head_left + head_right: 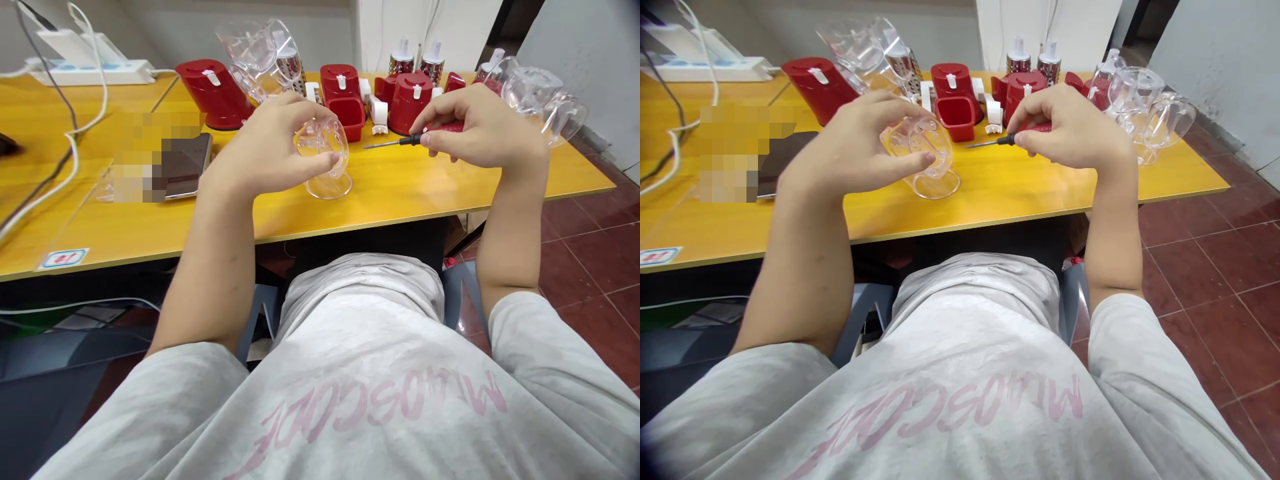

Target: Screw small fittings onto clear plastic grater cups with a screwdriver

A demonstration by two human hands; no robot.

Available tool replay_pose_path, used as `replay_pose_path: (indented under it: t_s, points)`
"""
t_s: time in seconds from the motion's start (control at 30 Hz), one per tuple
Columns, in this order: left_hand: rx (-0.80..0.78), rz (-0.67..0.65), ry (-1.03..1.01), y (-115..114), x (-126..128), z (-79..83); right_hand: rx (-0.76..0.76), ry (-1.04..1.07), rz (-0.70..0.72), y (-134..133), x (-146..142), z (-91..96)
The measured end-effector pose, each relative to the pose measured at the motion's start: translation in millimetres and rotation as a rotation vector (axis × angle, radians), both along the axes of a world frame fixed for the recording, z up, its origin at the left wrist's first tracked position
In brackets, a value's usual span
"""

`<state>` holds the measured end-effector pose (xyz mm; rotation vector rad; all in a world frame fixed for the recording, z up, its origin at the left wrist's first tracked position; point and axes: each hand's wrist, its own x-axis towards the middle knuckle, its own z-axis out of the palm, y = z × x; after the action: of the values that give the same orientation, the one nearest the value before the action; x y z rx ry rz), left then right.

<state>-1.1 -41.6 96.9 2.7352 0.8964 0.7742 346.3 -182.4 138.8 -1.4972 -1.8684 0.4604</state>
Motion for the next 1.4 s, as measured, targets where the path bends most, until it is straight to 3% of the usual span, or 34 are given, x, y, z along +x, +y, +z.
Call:
replay_pose_path:
  t_s: [0.37, 0.53, 0.73, 1.07, 1.4]
  points:
    - [-0.069, 0.013, 0.002, -8.7, -3.4, 11.9, -0.078, -0.016, -0.025, -8.3, 8.4, 5.8]
    - [-0.074, -0.031, -0.037, 1.7, -5.5, 5.5, -0.020, -0.112, -0.023, -10.6, 12.6, 7.0]
    - [-0.063, -0.144, -0.084, 15.4, -6.1, -4.0, -0.099, -0.090, 0.004, -14.0, 10.8, 12.1]
    - [-0.043, -0.141, -0.047, 3.0, -1.0, 0.4, -0.139, -0.087, 0.058, -5.9, 22.9, 4.0]
    - [-0.016, -0.123, -0.026, 4.9, -2.8, -9.1, -0.180, -0.023, 0.090, -5.9, 9.2, -1.0]
